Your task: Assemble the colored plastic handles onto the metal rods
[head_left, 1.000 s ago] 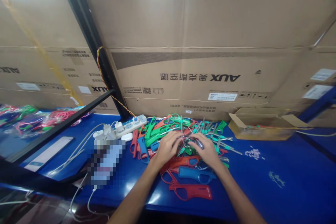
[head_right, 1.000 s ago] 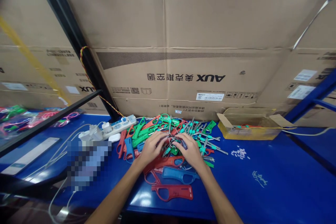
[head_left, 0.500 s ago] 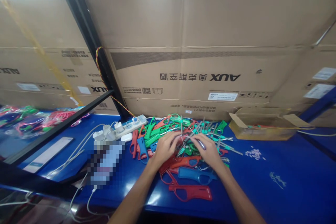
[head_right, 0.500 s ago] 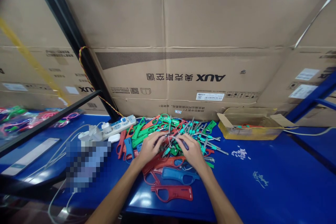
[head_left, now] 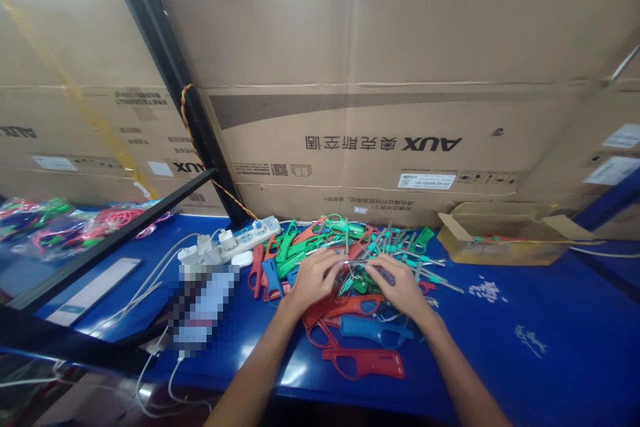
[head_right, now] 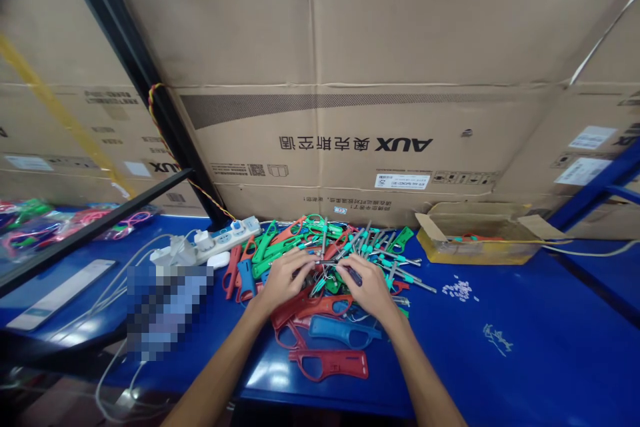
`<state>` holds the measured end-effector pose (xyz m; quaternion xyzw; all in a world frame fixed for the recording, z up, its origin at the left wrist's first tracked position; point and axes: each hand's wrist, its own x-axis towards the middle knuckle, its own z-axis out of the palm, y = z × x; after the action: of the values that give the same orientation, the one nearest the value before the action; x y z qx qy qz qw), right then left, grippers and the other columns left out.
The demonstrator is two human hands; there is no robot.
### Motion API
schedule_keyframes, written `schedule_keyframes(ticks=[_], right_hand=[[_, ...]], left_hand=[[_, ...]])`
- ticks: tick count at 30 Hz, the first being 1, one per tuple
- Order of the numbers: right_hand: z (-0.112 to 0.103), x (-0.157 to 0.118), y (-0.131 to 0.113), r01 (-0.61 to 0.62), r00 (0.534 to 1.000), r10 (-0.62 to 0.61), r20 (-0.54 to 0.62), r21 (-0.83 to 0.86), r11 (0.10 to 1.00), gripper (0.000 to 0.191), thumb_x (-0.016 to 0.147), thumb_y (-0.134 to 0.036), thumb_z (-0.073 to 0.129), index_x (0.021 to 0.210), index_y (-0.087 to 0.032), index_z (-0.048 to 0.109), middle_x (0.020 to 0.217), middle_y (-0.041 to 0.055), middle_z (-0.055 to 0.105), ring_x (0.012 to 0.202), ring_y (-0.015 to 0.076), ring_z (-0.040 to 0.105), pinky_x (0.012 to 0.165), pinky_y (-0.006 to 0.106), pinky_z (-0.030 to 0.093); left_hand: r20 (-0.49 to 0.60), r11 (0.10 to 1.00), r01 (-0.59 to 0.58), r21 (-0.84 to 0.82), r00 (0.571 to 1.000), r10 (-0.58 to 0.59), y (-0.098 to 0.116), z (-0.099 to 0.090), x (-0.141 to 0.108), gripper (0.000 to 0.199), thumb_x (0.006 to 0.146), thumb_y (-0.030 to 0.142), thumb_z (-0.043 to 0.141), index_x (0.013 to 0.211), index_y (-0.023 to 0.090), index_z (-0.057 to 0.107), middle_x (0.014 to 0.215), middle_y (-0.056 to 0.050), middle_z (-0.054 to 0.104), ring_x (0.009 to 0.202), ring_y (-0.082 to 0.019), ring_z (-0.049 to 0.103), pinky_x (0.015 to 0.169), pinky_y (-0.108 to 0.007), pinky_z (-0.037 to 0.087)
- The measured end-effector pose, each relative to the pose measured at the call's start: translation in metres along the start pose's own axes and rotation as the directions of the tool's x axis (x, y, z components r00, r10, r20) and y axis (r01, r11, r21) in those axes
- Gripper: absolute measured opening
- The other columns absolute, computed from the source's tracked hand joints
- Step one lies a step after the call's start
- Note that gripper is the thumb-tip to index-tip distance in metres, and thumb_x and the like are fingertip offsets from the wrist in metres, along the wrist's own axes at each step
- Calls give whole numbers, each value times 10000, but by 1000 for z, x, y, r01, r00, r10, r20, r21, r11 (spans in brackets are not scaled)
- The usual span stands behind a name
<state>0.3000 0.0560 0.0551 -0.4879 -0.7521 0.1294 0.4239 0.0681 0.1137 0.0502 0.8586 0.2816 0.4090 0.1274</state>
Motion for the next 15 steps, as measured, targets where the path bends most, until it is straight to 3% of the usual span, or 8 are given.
schedule_keyframes(ticks=[10,15], right_hand=[[1,0,3,-16,1000,15,16,59,998,141,1009,-306,584,936,-247,689,933,34,714,871,216,685,823,321,507],[2,1,1,-39,999,34,40,119,992,135,998,-328,606,949,-251,706,947,32,723,889,215,687,839,323,515]], left_hand=[[-7,999,31,19,1000,-31,4,1,3,265,913,479,727,966,224,773,912,-24,789,850,-217,693,786,-321,518],[-26,997,67,40,998,-66,1,6,1,278,936,484,695,900,218,766,848,-17,775,788,-199,677,733,-297,491]])
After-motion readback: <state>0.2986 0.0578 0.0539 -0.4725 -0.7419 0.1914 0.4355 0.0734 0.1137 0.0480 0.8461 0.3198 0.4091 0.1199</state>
